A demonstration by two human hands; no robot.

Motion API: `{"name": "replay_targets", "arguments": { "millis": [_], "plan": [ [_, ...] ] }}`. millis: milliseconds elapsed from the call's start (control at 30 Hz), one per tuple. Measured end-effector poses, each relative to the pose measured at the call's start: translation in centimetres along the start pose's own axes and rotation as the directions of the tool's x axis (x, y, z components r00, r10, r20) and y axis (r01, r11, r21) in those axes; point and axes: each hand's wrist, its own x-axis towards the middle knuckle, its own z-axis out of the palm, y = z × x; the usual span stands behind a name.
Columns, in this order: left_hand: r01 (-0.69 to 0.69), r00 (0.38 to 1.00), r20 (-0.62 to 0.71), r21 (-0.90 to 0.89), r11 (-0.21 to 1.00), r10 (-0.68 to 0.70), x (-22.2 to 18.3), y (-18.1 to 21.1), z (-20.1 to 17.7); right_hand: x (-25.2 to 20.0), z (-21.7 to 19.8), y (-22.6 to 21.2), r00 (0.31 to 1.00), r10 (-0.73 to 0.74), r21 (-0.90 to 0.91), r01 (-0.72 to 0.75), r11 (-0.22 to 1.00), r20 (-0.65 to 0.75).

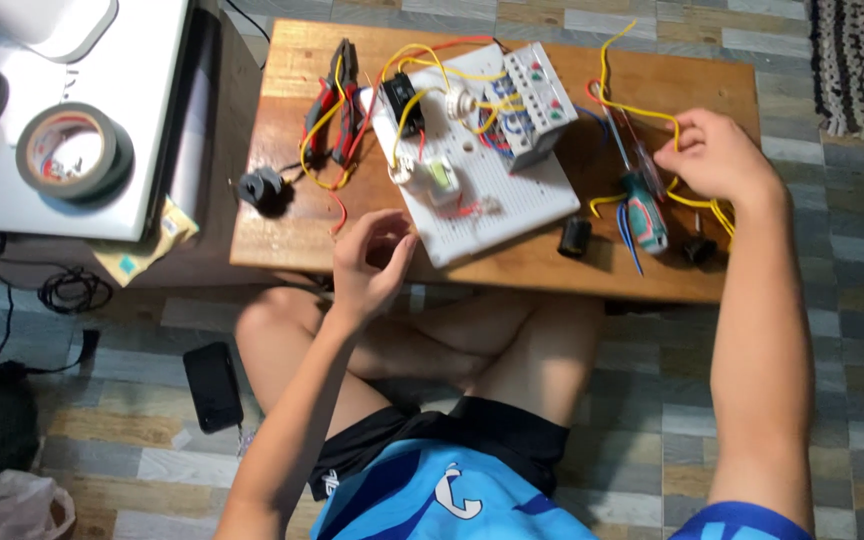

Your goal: Wiring a light socket and circuit breaker on a test board using a screwdriver to secure connections.

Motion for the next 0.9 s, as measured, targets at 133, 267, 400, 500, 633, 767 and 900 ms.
{"name": "replay_targets", "arguments": {
  "millis": [133,267,400,500,633,767,900],
  "plan": [
    [0.091,0.991,-0.096,-0.001,0.996,-0.091,1.8,-0.3,0.1,-2.8,0.4,-2.3,0.994,-0.040,-0.053,0.035,0.998,-0.098],
    [0.091,0.990,-0.118,0.105,0.990,-0.079,4.0,0.6,0.0,-9.0,0.7,-8.9,0.851,-0.345,-0.318,0.225,0.921,-0.396],
    [-0.089,0.994,-0.025,0.321,0.943,0.102,7.3,2.4,-0.7,-13.4,4.9,-15.8,0.700,-0.504,-0.134,0.513,0.848,-0.506],
    [-0.128,0.992,0.042,0.333,0.934,0.121,8.5,1.0,-1.2,-11.5,11.3,-17.1,0.723,-0.491,0.017,0.570,0.822,-0.485],
    [-0.054,0.998,0.039,0.223,0.973,0.046,7.5,-1.2,0.0,-8.7,12.5,-20.3,0.629,-0.630,-0.110,0.662,0.741,-0.456],
    [-0.005,1.000,-0.018,0.091,0.996,0.007,6.9,-1.8,0.6,-4.3,12.1,-22.9,0.570,-0.758,-0.531,0.556,0.640,-0.317],
    [-0.056,0.998,-0.017,0.121,0.991,0.058,6.9,-1.1,0.4,-0.9,12.8,-23.9,0.742,-0.656,-0.692,0.403,0.599,-0.136]
  ]
}}
